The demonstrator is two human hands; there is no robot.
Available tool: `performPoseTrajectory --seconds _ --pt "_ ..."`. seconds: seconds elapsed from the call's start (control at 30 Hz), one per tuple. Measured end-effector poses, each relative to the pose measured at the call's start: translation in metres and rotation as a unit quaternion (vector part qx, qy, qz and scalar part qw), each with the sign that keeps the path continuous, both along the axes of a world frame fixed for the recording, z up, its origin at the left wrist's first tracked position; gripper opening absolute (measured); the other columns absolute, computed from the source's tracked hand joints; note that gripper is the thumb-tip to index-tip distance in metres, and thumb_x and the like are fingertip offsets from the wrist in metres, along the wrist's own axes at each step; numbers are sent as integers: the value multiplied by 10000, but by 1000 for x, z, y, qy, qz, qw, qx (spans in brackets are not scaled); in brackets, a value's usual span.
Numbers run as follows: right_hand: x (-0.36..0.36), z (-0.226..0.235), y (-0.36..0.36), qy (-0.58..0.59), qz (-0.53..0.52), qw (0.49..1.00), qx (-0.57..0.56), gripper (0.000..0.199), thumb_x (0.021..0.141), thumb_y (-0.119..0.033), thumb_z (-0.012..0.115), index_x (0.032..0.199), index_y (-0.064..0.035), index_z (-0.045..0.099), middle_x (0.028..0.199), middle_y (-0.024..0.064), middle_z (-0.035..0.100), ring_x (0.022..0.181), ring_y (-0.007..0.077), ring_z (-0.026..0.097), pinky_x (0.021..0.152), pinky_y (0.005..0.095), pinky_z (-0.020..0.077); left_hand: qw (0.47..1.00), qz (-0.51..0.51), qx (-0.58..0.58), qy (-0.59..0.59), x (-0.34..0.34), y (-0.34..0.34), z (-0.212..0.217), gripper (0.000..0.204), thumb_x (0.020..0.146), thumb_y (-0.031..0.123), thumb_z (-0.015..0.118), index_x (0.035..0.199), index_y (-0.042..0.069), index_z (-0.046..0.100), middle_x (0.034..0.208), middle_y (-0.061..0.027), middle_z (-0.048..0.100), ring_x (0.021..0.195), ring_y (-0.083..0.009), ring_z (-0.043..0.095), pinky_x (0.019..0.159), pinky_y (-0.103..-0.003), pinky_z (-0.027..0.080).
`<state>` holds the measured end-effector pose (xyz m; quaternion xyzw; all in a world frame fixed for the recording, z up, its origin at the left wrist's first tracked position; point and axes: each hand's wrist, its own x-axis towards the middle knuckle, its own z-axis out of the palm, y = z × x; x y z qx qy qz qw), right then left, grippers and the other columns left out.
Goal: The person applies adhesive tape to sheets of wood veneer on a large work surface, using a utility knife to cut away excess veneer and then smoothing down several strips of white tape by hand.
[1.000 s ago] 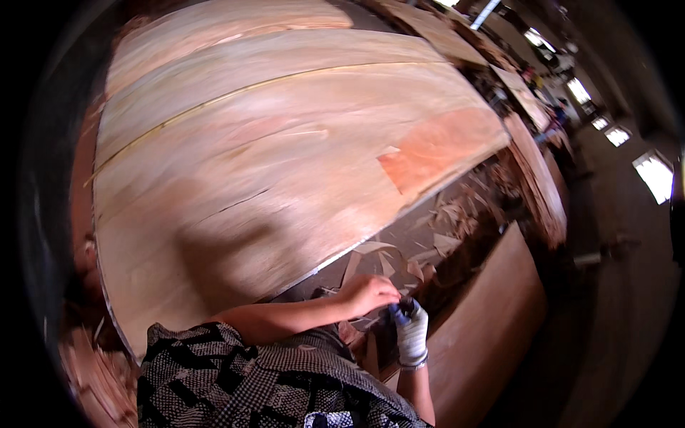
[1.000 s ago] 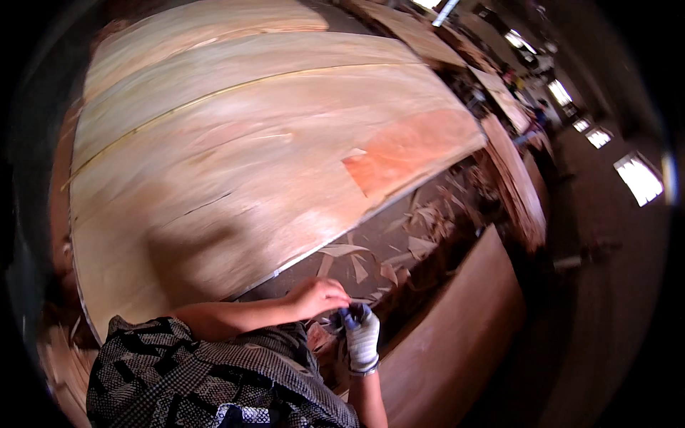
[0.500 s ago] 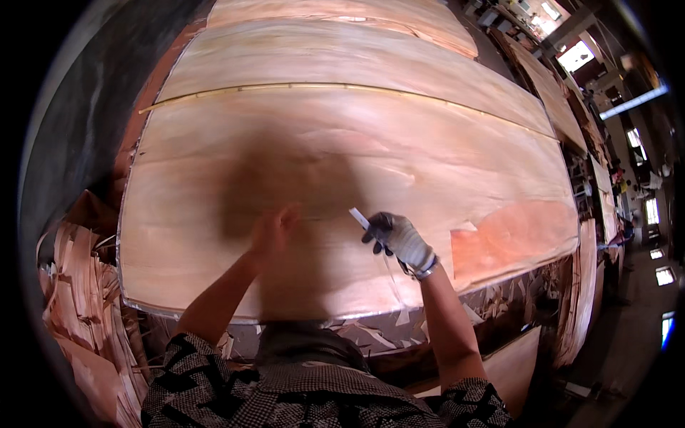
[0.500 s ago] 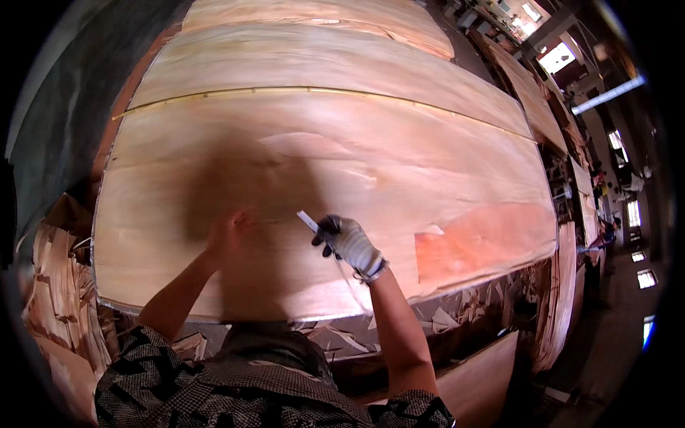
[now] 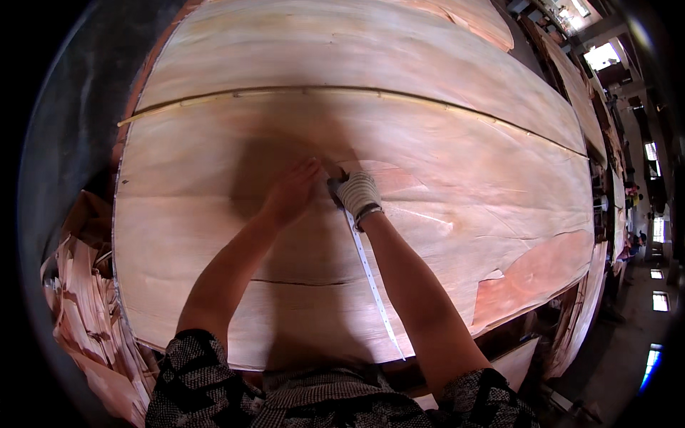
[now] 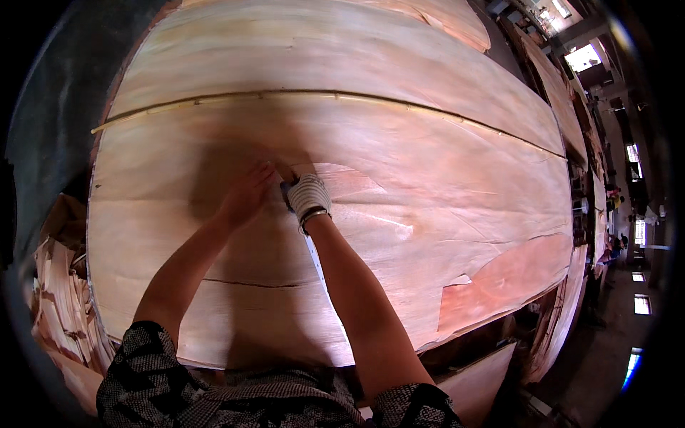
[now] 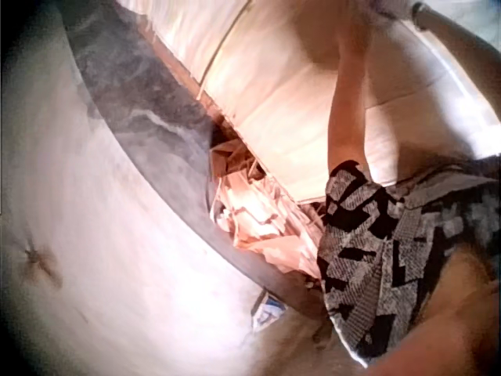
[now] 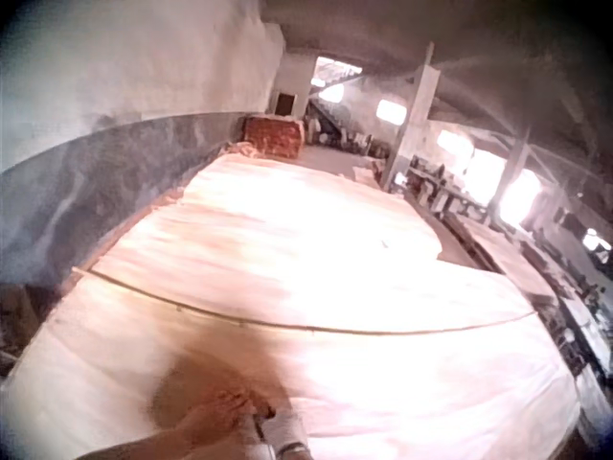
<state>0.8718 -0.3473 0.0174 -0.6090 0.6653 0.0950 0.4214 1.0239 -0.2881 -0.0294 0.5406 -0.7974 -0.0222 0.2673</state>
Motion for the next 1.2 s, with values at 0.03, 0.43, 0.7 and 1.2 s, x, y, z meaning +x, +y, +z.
performPoseTrajectory --seconds 0.03,0.43,0.7,1.2 --pt "-7 -14 5 -38 4 995 -94 379 745 -397 582 1027 -146 608 967 138 616 853 302 599 738 398 483 1000 -15 12 12 -1 0 -2 294 802 120 493 1067 8 553 1167 -140 521 1114 -288 464 1004 -400 303" --pt "-73 -15 31 34 157 956 -245 253 822 -288 517 927 -70 590 874 165 621 812 288 608 716 406 476 990 -122 73 -9 -30 4 26 338 715 133 612 1052 131 577 1158 -161 485 1115 -320 448 985 -444 317" --pt "-182 -38 -39 -67 -194 961 -183 295 779 -298 603 712 -11 618 584 108 601 502 159 579 479 304 471 992 -84 84 46 -142 -59 40 425 776 148 556 1185 63 481 1267 -127 430 1193 -270 389 1030 -413 253" --pt "-223 7 32 32 -63 950 -304 235 809 -235 515 861 -29 615 766 175 627 784 330 608 721 405 480 968 -227 -7 -106 -198 -52 -30 345 811 198 511 1088 -6 536 1191 -137 504 1170 -286 412 1028 -434 249"
